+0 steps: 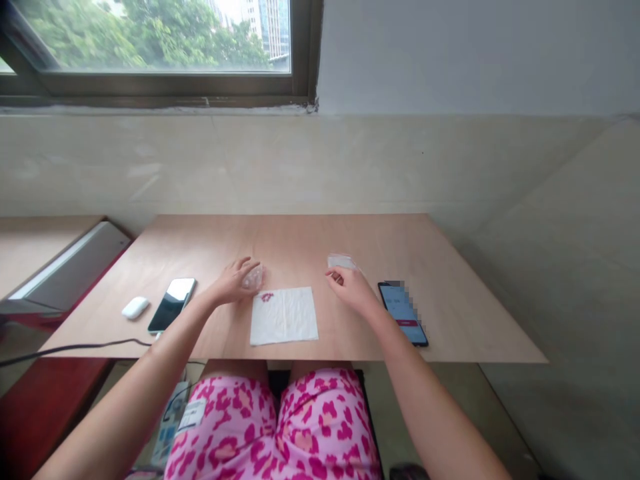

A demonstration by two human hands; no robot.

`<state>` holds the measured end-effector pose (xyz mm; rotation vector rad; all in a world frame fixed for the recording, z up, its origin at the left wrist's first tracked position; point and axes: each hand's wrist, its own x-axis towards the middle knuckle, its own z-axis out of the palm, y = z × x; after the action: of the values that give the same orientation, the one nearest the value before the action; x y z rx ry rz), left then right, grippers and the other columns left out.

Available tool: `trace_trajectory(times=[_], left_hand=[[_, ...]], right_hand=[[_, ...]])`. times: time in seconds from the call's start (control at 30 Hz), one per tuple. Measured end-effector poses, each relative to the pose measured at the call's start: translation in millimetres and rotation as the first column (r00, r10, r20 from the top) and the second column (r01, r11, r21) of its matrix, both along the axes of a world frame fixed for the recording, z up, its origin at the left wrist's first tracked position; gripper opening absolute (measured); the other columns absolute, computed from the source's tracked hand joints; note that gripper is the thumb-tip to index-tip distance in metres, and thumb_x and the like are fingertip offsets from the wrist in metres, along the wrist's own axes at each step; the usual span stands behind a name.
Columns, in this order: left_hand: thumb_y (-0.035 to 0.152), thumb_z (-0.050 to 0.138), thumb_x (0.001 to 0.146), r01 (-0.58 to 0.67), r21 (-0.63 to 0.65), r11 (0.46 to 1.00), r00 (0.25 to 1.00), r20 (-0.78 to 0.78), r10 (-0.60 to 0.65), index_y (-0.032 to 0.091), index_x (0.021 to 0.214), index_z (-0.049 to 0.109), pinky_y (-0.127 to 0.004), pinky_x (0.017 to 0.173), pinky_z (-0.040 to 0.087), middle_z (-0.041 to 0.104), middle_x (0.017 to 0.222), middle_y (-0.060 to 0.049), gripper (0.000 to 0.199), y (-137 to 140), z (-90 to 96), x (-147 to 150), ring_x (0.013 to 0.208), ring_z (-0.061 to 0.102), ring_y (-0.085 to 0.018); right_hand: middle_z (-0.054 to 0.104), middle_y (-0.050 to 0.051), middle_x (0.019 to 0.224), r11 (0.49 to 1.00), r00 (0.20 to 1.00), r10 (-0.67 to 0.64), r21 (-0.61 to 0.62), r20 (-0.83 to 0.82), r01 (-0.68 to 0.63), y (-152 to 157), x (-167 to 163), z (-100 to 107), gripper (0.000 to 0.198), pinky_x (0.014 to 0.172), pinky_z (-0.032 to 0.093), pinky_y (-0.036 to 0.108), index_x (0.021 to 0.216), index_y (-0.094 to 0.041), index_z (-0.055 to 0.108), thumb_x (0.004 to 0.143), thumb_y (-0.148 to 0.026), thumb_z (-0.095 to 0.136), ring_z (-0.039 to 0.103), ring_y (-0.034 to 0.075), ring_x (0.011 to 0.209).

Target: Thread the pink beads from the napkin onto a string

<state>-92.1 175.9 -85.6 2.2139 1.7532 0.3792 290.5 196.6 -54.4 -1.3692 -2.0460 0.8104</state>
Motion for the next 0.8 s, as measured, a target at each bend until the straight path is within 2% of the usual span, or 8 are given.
trace_trajectory(times=[0.1,0.27,0.4,0.6,0.7,0.8], left_hand=[[0.043,0.084,0.075,0.022,-0.031,0.999,0.999,0.031,-0.021,0.021,0.138,0.062,-0.057,0.117,0.036,0.046,0.154,-0.02,0.07,10,-1.2,-3,0.142,0.045,-0.044],[0.049,0.077,0.084,0.02,0.063,0.998,0.982,0.186,-0.031,0.021,0.128,0.063,-0.05,0.111,0.045,0.055,0.147,-0.015,0.054,-1,16.3,-2,0.133,0.056,-0.036],[0.046,0.075,0.087,0.015,0.129,0.991,0.96,0.275,-0.05,0.023,0.128,0.059,-0.044,0.098,0.051,0.068,0.125,-0.011,0.05,-31,39.6,14,0.115,0.066,-0.03],[0.04,0.074,0.089,0.069,0.244,0.967,0.944,0.299,-0.143,0.023,0.126,0.055,-0.037,0.083,0.052,0.065,0.106,-0.006,0.045,-90,61.4,49,0.094,0.065,-0.024],[0.031,0.071,0.09,0.088,0.27,0.959,0.942,0.292,-0.168,0.024,0.126,0.052,-0.037,0.084,0.052,0.063,0.106,-0.006,0.042,-114,65.9,57,0.096,0.064,-0.024],[0.028,0.07,0.09,0.086,0.274,0.958,0.936,0.308,-0.172,0.025,0.129,0.051,-0.038,0.087,0.052,0.063,0.116,-0.008,0.044,-132,66.7,57,0.103,0.064,-0.025]], right_hand=[[0.077,0.007,0.09,0.998,0.998,0.059,-0.014,0.0,-0.059,-11,-12,3,0.025,0.075,0.05,0.03,0.101,-0.018,0.075,0.094,-0.032,0.056,0.069,0.021,0.08],[0.078,0.008,0.092,0.991,0.993,0.118,-0.059,-0.025,-0.119,-19,-30,3,0.023,0.075,0.05,0.031,0.102,-0.017,0.076,0.094,-0.029,0.057,0.071,0.021,0.083],[0.078,0.008,0.094,0.983,0.978,0.18,-0.027,-0.102,-0.184,-34,-56,14,0.021,0.073,0.051,0.029,0.1,-0.018,0.077,0.096,-0.029,0.06,0.07,0.02,0.083],[0.076,0.007,0.111,0.952,0.896,0.287,-0.005,-0.339,-0.307,-77,-105,39,0.023,0.065,0.053,0.026,0.108,-0.021,0.077,0.096,-0.035,0.064,0.068,0.015,0.074],[0.075,0.007,0.113,0.932,0.874,0.305,-0.072,-0.378,-0.356,-96,-119,42,0.023,0.055,0.051,0.024,0.107,-0.021,0.077,0.094,-0.037,0.067,0.063,0.011,0.06],[0.075,0.006,0.101,0.897,0.854,0.296,-0.183,-0.428,-0.403,-108,-124,38,0.026,0.046,0.047,0.023,0.097,-0.02,0.077,0.096,-0.042,0.063,0.059,0.01,0.052]])
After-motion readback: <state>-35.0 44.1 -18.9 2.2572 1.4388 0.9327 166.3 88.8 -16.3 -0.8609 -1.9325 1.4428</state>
